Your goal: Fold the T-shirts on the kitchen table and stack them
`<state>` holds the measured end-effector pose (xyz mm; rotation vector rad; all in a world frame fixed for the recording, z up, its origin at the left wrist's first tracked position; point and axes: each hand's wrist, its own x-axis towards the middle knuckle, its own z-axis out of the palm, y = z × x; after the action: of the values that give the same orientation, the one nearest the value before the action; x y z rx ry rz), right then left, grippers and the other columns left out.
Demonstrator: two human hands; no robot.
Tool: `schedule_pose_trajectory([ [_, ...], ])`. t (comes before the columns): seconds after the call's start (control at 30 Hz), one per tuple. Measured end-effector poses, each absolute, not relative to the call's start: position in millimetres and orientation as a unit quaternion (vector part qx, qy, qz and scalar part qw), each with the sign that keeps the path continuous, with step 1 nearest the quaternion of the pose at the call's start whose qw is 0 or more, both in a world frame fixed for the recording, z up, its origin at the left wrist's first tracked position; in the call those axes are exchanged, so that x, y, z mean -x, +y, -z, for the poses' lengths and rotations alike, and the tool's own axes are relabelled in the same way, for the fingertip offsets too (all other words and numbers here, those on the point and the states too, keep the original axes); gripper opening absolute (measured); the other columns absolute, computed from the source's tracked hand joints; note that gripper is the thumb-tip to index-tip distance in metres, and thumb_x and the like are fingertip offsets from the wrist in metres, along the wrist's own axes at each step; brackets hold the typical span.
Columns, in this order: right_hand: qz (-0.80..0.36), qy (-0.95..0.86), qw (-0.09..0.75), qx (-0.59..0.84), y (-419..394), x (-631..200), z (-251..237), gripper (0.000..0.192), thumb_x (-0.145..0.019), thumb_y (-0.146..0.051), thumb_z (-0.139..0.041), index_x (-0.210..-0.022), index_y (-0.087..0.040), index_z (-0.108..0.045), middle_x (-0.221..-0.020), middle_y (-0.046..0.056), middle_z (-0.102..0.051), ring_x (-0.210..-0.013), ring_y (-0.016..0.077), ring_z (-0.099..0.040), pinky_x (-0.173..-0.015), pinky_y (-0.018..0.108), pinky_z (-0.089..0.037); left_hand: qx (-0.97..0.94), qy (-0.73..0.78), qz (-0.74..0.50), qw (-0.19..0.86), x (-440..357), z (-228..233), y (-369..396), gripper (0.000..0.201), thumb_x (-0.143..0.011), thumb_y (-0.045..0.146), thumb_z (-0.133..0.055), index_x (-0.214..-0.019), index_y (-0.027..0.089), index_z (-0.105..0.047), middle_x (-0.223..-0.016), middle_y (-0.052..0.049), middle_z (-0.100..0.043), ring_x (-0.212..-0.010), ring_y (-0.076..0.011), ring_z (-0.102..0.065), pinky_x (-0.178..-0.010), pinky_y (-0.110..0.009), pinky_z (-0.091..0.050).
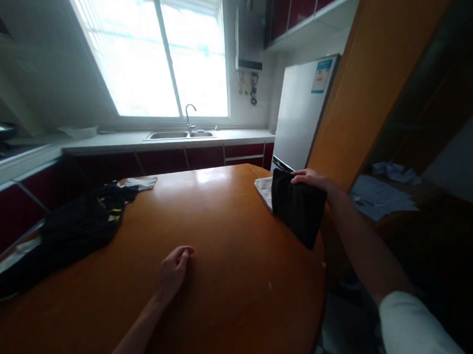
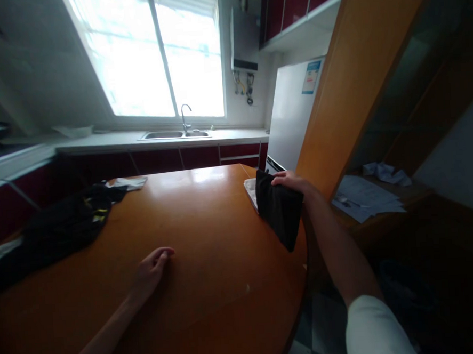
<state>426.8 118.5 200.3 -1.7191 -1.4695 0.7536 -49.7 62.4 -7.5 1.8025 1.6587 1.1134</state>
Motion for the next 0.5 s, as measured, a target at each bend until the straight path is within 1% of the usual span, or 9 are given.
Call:
schedule_pose_trajectory([
  [0.07, -0.310, -0.559, 0.388, 0.664, 134, -444, -220, 0.020, -0.070, -0.021, -0.078, -0.090, -0.017, -0.076, -0.077, 0.002, -0.073, -0.070, 0.0174, -0.066, -0.069, 0.026, -0.054, -0.655, 0.601, -0.403, 0.220, 49, 6, 62, 0.040, -0.083, 0.052, -0.045, -0.088, 0.021, -0.070, -0.093, -0.006, -0.076, -0.088, -0.0248, -0.072, -0.081, -0.034, -0.055],
  [0.13, -0.338, -0.542, 0.404, 0.654, 150, -458, -234, 0.010, -0.071, -0.022, -0.076, -0.079, -0.016, -0.074, -0.068, 0.002, -0.069, -0.061, 0.0154, -0.061, -0.060, 0.025, -0.051, -0.656, 0.603, -0.399, 0.218, 49, 5, 62, 0.040, -0.084, 0.052, -0.045, -0.088, 0.021, -0.070, -0.093, -0.006, -0.076, -0.088, -0.0250, -0.072, -0.081, -0.034, -0.056],
  [0.2, -0.367, -0.513, 0.422, 0.651, 168, -468, -245, 0.011, -0.073, -0.025, -0.075, -0.071, -0.016, -0.070, -0.063, 0.002, -0.066, -0.056, 0.0151, -0.058, -0.054, 0.024, -0.049, -0.657, 0.606, -0.393, 0.216, 49, 4, 61, 0.040, -0.084, 0.052, -0.045, -0.088, 0.021, -0.071, -0.094, -0.006, -0.077, -0.089, -0.0251, -0.072, -0.081, -0.034, -0.055],
  [0.27, -0.389, -0.479, 0.440, 0.653, 186, -475, -252, 0.014, -0.075, -0.029, -0.073, -0.070, -0.017, -0.068, -0.062, 0.003, -0.067, -0.056, 0.0162, -0.059, -0.054, 0.025, -0.050, -0.657, 0.610, -0.387, 0.216, 50, 6, 62, 0.040, -0.084, 0.053, -0.045, -0.089, 0.022, -0.071, -0.094, -0.006, -0.077, -0.090, -0.0252, -0.072, -0.082, -0.034, -0.055],
  [0.37, -0.395, -0.457, 0.468, 0.645, 215, -480, -256, 0.014, -0.077, -0.030, -0.072, -0.073, -0.018, -0.069, -0.064, 0.004, -0.068, -0.058, 0.0173, -0.061, -0.058, 0.028, -0.053, -0.656, 0.618, -0.379, 0.212, 54, 10, 62, 0.041, -0.085, 0.054, -0.046, -0.090, 0.022, -0.071, -0.096, -0.006, -0.077, -0.091, -0.0255, -0.072, -0.083, -0.035, -0.055],
  [0.43, -0.375, -0.470, 0.488, 0.633, 234, -482, -249, 0.014, -0.078, -0.031, -0.070, -0.073, -0.018, -0.068, -0.064, 0.004, -0.068, -0.059, 0.0177, -0.062, -0.059, 0.029, -0.054, -0.657, 0.621, -0.374, 0.206, 55, 11, 63, 0.041, -0.086, 0.054, -0.046, -0.091, 0.022, -0.072, -0.097, -0.005, -0.077, -0.092, -0.0258, -0.071, -0.083, -0.035, -0.055],
  [0.5, -0.331, -0.495, 0.507, 0.624, 248, -484, -233, 0.014, -0.078, -0.031, -0.068, -0.073, -0.018, -0.068, -0.064, 0.004, -0.069, -0.060, 0.0184, -0.063, -0.060, 0.029, -0.055, -0.660, 0.623, -0.370, 0.201, 56, 10, 62, 0.041, -0.085, 0.055, -0.046, -0.089, 0.023, -0.072, -0.095, -0.005, -0.077, -0.091, -0.0259, -0.072, -0.081, -0.034, -0.056],
])
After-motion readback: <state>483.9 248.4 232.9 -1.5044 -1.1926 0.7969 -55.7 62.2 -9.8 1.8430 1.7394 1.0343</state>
